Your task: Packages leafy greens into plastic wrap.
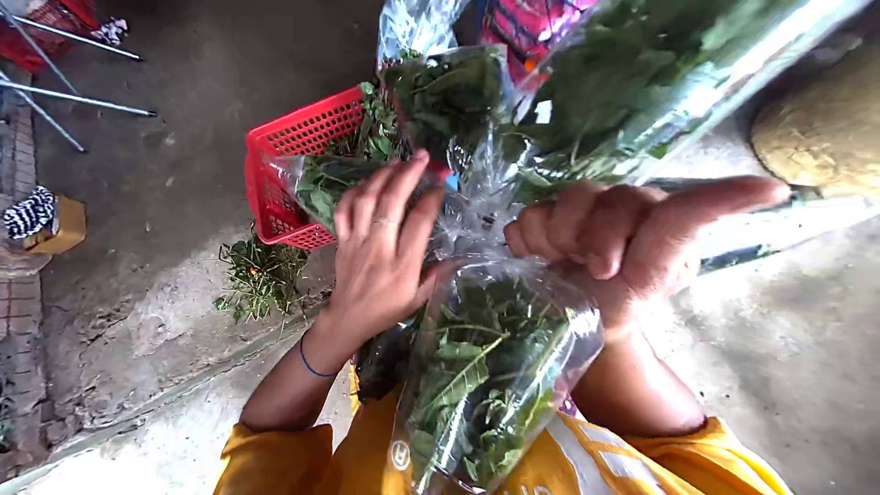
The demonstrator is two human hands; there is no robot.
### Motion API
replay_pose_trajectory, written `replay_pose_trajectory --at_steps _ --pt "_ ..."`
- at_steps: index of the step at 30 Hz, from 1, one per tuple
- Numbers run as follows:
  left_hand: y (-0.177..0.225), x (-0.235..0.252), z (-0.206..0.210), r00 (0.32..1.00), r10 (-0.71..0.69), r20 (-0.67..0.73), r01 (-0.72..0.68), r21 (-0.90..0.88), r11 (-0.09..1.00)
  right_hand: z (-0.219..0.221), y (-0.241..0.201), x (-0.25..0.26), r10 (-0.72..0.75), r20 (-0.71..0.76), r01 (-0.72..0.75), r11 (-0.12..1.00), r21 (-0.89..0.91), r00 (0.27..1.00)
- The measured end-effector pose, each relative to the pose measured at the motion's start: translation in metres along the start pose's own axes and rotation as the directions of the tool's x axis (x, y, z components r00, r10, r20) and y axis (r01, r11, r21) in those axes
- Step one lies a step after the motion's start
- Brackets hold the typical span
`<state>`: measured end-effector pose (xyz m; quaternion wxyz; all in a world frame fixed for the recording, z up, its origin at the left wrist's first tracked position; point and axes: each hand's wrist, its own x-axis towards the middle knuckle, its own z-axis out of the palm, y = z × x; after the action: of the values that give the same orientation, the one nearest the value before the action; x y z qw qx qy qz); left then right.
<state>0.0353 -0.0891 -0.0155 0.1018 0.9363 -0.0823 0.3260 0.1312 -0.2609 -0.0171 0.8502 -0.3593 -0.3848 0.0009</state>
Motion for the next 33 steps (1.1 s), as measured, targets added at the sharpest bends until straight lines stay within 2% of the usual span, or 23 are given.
replay_pose_trajectory --at_steps 2,4,10,12,15,22,27,29,31,33 --pt "0.0 0.006 0.001 0.998 0.024 0.063 -0.028 0.076 0.997 0.002 0.004 0.005 -0.055 0.012 0.055 0.998 -0.025 0.998" --pt "-0.001 0.009 0.006 0.995 0.033 0.089 -0.039 0.068 0.997 0.004 0.009 0.008 -0.065 -0.004 0.065 0.997 -0.048 0.998" --pt "-0.003 0.007 0.009 0.984 0.05 0.174 -0.063 0.066 0.996 0.005 0.016 0.006 0.03 -0.06 -0.033 0.998 -0.051 0.998" --pt "-0.007 0.003 0.012 0.991 0.053 0.124 -0.05 -0.027 0.998 0.006 0.017 0.007 0.057 -0.075 -0.06 0.998 -0.031 0.996" --pt "-0.009 -0.003 0.018 0.999 -0.018 -0.038 0.012 -0.151 0.988 0.006 0.016 0.01 0.05 -0.055 -0.051 0.998 -0.021 0.997" --pt "0.0 -0.005 0.023 0.981 -0.022 -0.194 0.006 -0.081 0.997 0.014 0.011 0.012 0.046 -0.081 -0.044 0.999 0.032 0.996" --pt "0.0 0.001 0.009 0.995 0.066 -0.069 -0.068 -0.026 0.997 0.018 0.004 0.014 0.048 -0.114 -0.043 0.998 0.052 0.992" --pt "0.002 0.0 0.005 0.994 0.11 0.009 -0.11 -0.035 0.993 0.018 0.003 0.014 0.096 -0.128 -0.09 0.994 0.055 0.987" --pt "0.001 -0.004 0.005 0.99 0.129 0.064 -0.125 -0.062 0.99 0.017 0.005 0.012 0.166 -0.147 -0.156 0.985 0.079 0.975" --pt "-0.004 -0.008 0.007 0.99 0.099 0.103 -0.083 -0.15 0.985 0.013 0.008 0.009 0.201 -0.145 -0.187 0.977 0.106 0.969"
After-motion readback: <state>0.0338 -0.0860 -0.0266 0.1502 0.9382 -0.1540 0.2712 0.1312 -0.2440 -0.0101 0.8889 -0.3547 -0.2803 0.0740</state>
